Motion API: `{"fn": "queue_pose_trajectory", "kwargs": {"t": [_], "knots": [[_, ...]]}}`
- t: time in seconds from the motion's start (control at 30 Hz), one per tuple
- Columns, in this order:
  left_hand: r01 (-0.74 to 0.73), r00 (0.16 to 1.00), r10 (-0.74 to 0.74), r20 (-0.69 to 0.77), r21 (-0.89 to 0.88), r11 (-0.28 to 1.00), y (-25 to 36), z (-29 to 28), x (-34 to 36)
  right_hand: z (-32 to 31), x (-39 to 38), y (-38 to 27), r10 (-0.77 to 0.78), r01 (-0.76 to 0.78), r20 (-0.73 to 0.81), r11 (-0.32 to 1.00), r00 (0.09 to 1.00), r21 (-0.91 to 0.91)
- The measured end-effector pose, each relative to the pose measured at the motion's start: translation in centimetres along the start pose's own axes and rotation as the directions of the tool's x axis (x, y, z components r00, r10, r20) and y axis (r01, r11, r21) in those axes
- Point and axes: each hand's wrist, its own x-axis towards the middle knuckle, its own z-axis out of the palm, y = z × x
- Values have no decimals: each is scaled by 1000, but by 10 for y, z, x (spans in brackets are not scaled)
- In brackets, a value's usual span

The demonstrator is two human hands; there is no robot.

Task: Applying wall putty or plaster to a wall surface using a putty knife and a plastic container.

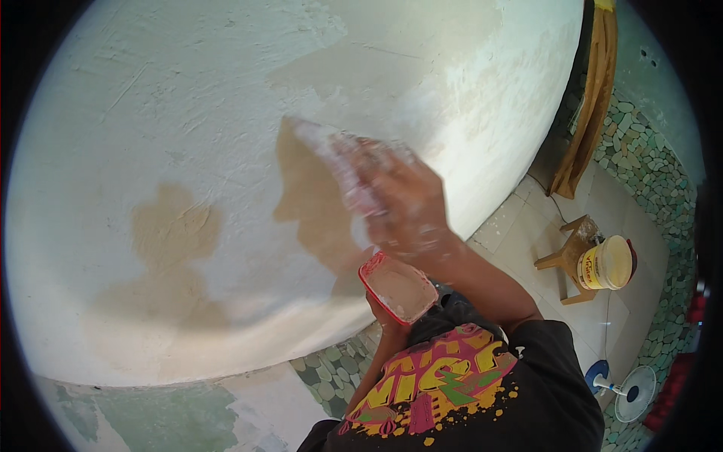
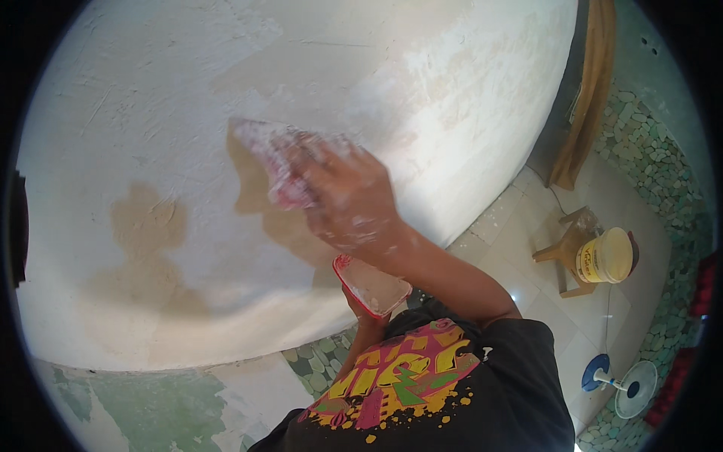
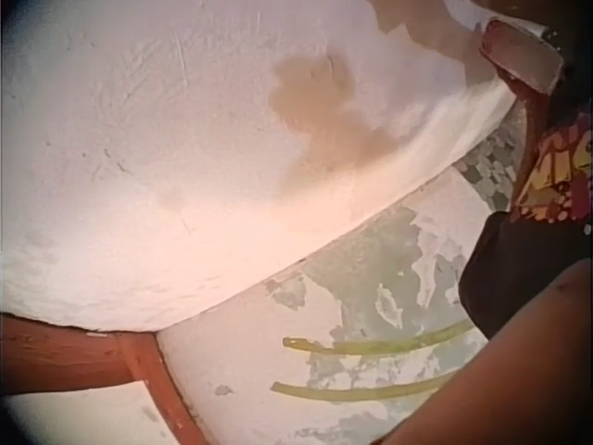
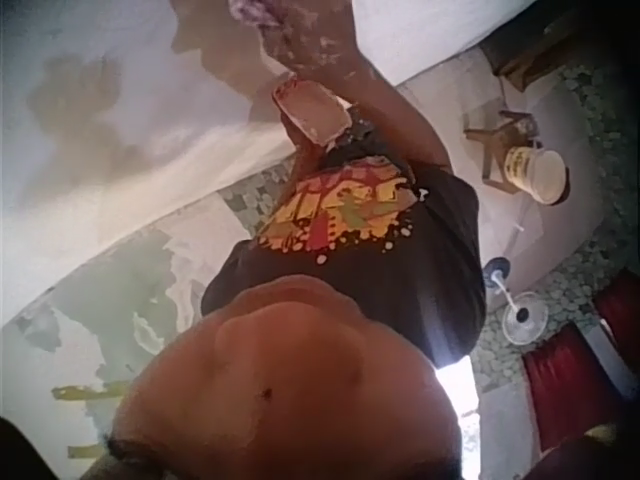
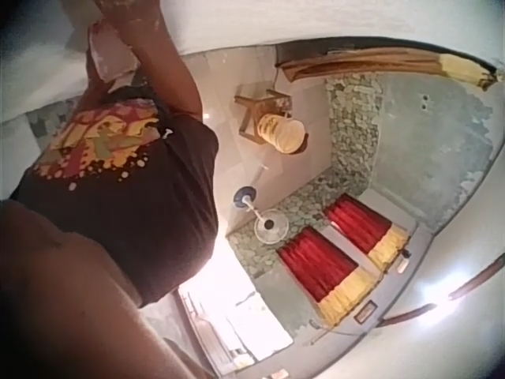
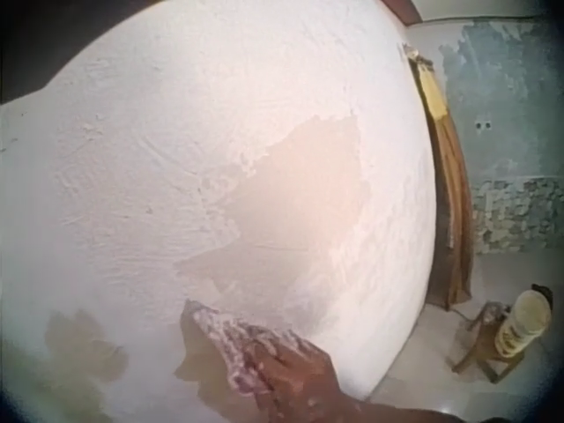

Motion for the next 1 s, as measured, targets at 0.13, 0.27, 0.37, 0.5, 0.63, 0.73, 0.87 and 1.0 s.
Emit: {"fn": "queue_pose_trajectory", "kwargs": {"t": [0.13, 0.27, 0.37, 0.5, 0.63, 0.73, 0.87, 1.0], "knots": [[-8, 999, 8, -36, 22, 1000, 1, -11, 6, -38, 20, 22, 468, -383, -13, 739, 884, 554], [32, 999, -34, -28, -49, 998, 3, 6, 6, -67, 39, 102, 578, -520, -123, 793, 807, 318], [4, 1000, -6, -31, -69, 998, 5, -1, 0, -90, 40, 92, 596, -545, -229, 800, 770, 252], [-48, 995, 46, -88, -23, 999, 7, -7, 2, -90, 51, 80, 310, -388, -451, 918, 837, -88], [-74, 996, 74, -55, 7, 997, -1, -3, 3, -51, 51, 64, 82, -191, -401, 951, 912, -241], [-59, 996, 60, -72, 4, 998, -2, -2, 5, -36, 34, 25, 40, -79, -257, 987, 965, -142], [93, 995, -92, 27, -19, 995, 5, 31, 17, -27, 23, 7, -77, 94, -81, 967, 994, 238], [106, 994, -106, 2, -21, 994, -10, 14, 20, -42, 26, 31, 325, -259, -74, 853, 943, 453]]}}
